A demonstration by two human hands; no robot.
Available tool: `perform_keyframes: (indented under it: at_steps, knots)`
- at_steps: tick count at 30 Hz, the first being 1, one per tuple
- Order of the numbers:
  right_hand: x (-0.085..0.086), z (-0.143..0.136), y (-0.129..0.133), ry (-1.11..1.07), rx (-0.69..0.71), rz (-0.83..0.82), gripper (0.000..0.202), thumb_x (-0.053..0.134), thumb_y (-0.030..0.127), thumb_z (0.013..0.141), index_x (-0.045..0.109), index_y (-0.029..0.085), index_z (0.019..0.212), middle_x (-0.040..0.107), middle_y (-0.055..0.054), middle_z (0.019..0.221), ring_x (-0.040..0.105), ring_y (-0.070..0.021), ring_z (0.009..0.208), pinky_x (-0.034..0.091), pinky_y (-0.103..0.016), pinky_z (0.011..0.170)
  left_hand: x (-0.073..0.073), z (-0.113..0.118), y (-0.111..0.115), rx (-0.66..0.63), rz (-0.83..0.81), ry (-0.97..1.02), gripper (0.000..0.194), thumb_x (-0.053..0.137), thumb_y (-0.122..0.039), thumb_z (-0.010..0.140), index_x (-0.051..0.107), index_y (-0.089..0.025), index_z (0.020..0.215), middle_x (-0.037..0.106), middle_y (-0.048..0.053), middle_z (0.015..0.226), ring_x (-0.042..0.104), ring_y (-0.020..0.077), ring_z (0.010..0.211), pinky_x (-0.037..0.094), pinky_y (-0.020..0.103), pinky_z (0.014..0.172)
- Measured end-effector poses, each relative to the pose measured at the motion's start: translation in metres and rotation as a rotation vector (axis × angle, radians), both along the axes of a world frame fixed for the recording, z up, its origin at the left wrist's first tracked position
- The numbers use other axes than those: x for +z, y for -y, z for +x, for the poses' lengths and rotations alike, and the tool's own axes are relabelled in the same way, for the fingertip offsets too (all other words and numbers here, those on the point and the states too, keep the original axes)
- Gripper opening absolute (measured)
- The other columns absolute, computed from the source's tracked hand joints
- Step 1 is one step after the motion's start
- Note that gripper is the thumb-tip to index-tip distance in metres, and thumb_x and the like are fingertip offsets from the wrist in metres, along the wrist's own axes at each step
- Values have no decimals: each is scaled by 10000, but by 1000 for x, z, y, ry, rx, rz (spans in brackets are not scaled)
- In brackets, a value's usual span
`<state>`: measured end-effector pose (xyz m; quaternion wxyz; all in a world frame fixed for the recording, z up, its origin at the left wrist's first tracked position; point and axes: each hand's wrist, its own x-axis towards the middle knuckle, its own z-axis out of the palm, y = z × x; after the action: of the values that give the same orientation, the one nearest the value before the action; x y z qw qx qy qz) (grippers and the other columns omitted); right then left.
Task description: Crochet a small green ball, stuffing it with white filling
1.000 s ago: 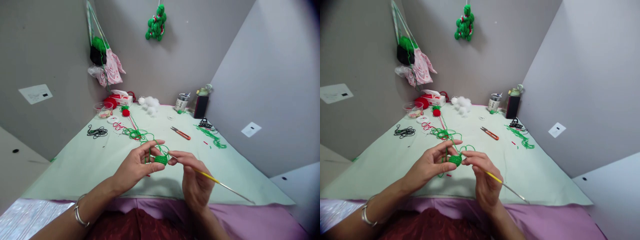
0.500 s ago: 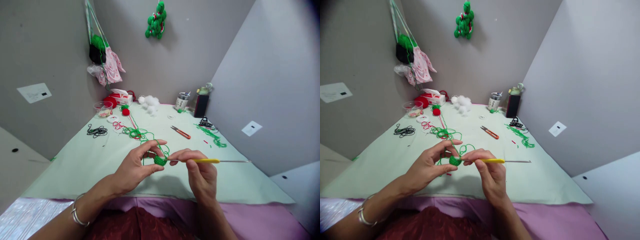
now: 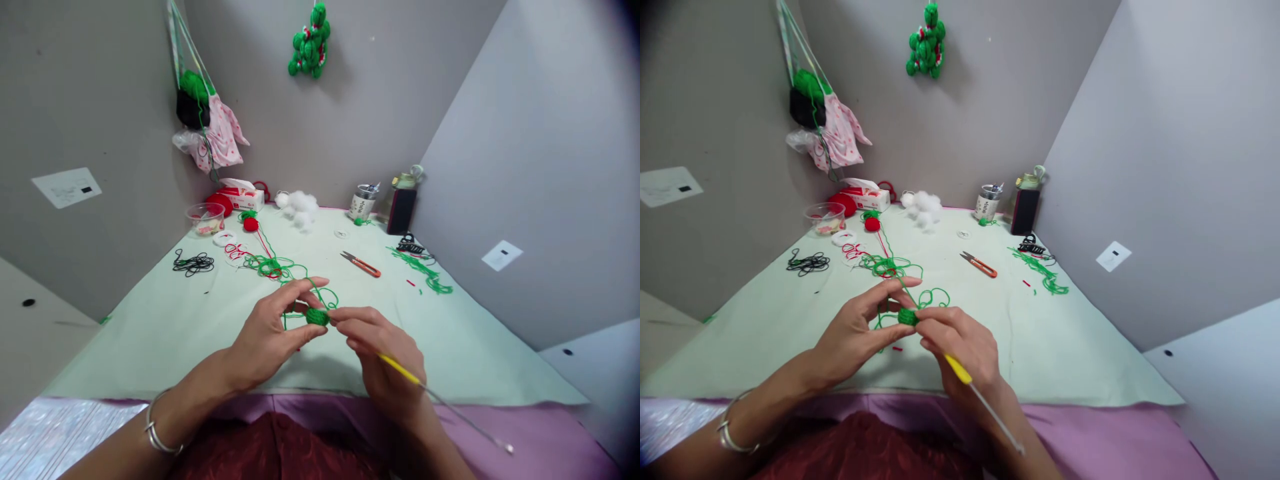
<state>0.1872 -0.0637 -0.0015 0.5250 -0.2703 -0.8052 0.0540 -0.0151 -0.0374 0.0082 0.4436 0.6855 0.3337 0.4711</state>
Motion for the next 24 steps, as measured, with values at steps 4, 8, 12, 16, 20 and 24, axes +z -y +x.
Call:
perform_keyframes:
  at_steps: [4, 8, 12, 16, 20, 24]
  knots:
    - [-14, -6, 3, -53, -83, 73, 394, 591, 23, 955, 712, 267, 1240, 790, -122, 1176, 770, -222, 1023, 642, -348, 795, 2, 4, 5, 53, -132, 50, 492, 826, -308, 837, 671, -229, 1297, 684, 60, 1119, 672, 209, 965, 574, 403, 959]
    - [-19, -7, 2, -156, -25, 59, 391, 576, 52, 973, 705, 273, 1268, 787, -134, 1165, 771, -228, 993, 648, -361, 740, 2, 5, 8, 54, -94, 87, 567, 820, -309, 851, 635, -255, 1384, 693, 56, 1144, 670, 209, 990, 585, 361, 907]
    - [-22, -8, 1, -124, -91, 116, 450, 589, 56, 965, 683, 303, 1329, 785, -120, 1173, 772, -246, 1006, 661, -381, 738, 0, 8, 9, 45, -94, 126, 496, 820, -301, 852, 680, -238, 1324, 715, 47, 1063, 678, 214, 989, 569, 361, 945]
    - [-32, -12, 2, 21, -284, 237, 567, 630, 40, 937, 653, 361, 1404, 770, -95, 1192, 757, -257, 1035, 665, -405, 815, -3, 14, 13, 70, -132, 159, 479, 809, -329, 869, 679, -244, 1322, 698, 42, 1044, 660, 210, 984, 533, 374, 995]
    - [-41, -16, 4, -12, -349, 322, 566, 638, 38, 934, 667, 347, 1407, 764, -83, 1100, 742, -252, 1007, 657, -388, 823, -3, 17, 16, -82, -361, 366, 559, 853, -324, 830, 665, -246, 1350, 668, 22, 1024, 628, 168, 961, 502, 302, 928]
    - [-35, -18, 2, -202, -221, 202, 453, 637, 99, 966, 725, 379, 1312, 776, -58, 1069, 752, -237, 928, 651, -381, 724, 0, 17, 14, -258, -692, 524, 704, 918, -319, 752, 643, -209, 1390, 657, 15, 987, 608, 133, 900, 473, 268, 886]
